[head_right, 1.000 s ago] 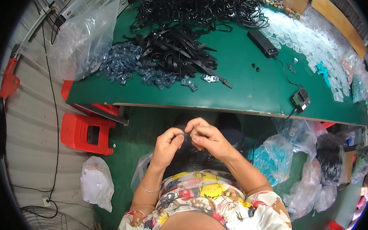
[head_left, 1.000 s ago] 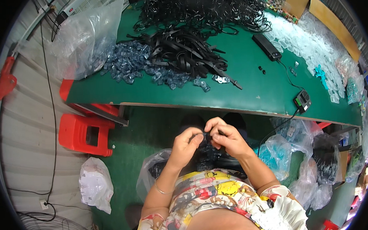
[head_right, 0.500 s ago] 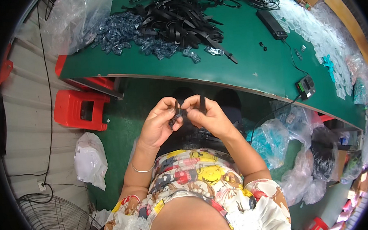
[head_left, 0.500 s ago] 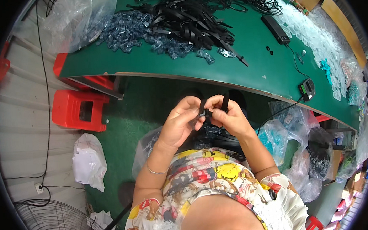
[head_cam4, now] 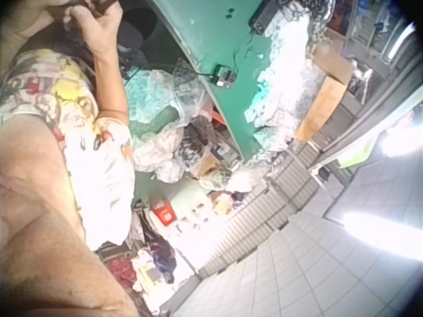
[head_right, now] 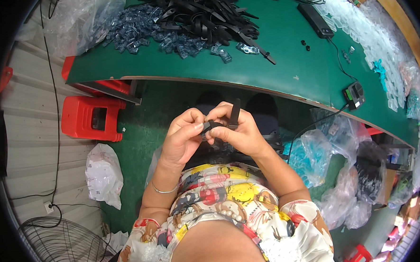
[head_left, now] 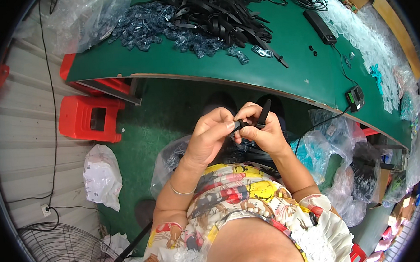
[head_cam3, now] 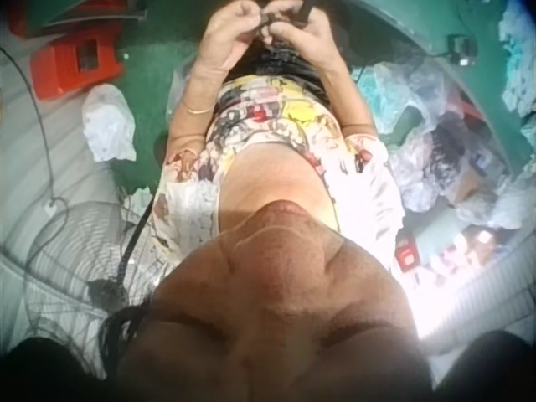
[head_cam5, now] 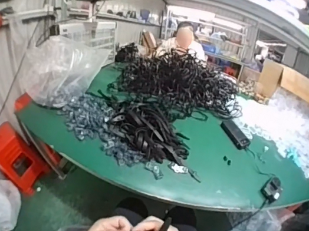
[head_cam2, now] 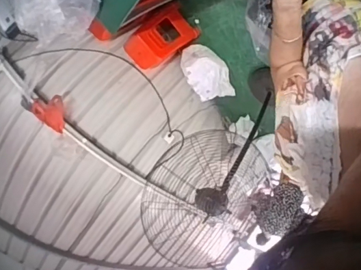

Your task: The person assembles small black plastic clips, black wires, and component housings by hand at a workbench.

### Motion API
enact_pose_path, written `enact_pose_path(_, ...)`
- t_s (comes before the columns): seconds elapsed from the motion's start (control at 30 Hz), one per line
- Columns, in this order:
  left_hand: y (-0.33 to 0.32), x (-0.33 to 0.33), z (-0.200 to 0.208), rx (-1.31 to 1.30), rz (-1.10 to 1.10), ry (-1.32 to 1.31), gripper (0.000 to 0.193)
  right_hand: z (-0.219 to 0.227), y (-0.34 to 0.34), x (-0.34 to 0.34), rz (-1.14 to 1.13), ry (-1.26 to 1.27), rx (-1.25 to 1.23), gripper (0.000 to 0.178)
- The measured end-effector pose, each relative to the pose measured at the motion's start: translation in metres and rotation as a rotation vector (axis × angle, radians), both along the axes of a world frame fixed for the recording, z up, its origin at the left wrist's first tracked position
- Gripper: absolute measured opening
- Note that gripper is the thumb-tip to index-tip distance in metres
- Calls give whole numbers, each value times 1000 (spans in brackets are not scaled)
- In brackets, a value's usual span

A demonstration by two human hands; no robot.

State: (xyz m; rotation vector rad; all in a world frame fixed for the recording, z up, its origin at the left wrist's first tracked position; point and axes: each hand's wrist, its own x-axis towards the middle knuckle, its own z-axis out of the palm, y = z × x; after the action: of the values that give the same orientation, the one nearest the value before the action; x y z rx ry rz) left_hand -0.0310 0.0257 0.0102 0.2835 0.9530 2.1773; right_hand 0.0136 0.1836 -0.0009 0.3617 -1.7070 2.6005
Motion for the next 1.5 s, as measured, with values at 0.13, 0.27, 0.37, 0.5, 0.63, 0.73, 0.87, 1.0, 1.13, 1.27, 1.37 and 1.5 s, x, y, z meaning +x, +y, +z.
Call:
enact_pose_path(0.13, 1, -3, -1, -82, 8, 42, 11, 4, 0, -5, -33, 47, 91, 18)
enact_pose_path(0.27, -2, -8, 0, -236, -28, 141, 14, 2, 4, -12, -147, 236, 404, 17)
enact_pose_path(0.37, -4, -10, -4, -290, -71, 226, 16, 6, 10, -16, -245, 416, 637, 17)
enact_pose_path(0.5, -5, -8, -2, -466, 35, 422, 11, 5, 17, -5, -254, 46, 515, 10)
enact_pose_path(0.63, -4, -7, 2, -599, -30, 630, 12, 2, 16, -5, -107, 75, 596, 17)
enact_pose_path(0.73, -7, -4, -5, -623, -76, 623, 16, 6, 12, 0, -23, -61, 450, 15)
enact_pose_path(0.87, -8, 3, -8, -370, -119, 376, 13, 4, 11, 8, 123, -192, 113, 21)
enact_pose_path(1.0, -7, 14, -13, -132, -120, 102, 23, 1, 1, 17, 144, -185, -121, 30)
enact_pose_path(1.13, -6, 17, -19, -11, -115, -41, 24, -6, -2, 20, 203, -199, -350, 26)
enact_pose_path(1.27, -6, 14, -23, 87, -170, -88, 23, -7, 1, 18, 232, -220, -368, 24)
enact_pose_path(1.37, -6, 8, -22, -70, -99, -34, 22, -9, 6, 8, 125, -206, -58, 22)
enact_pose_path(1.5, -10, 4, -11, -240, -77, 110, 20, 3, 9, 0, -40, -19, 269, 20)
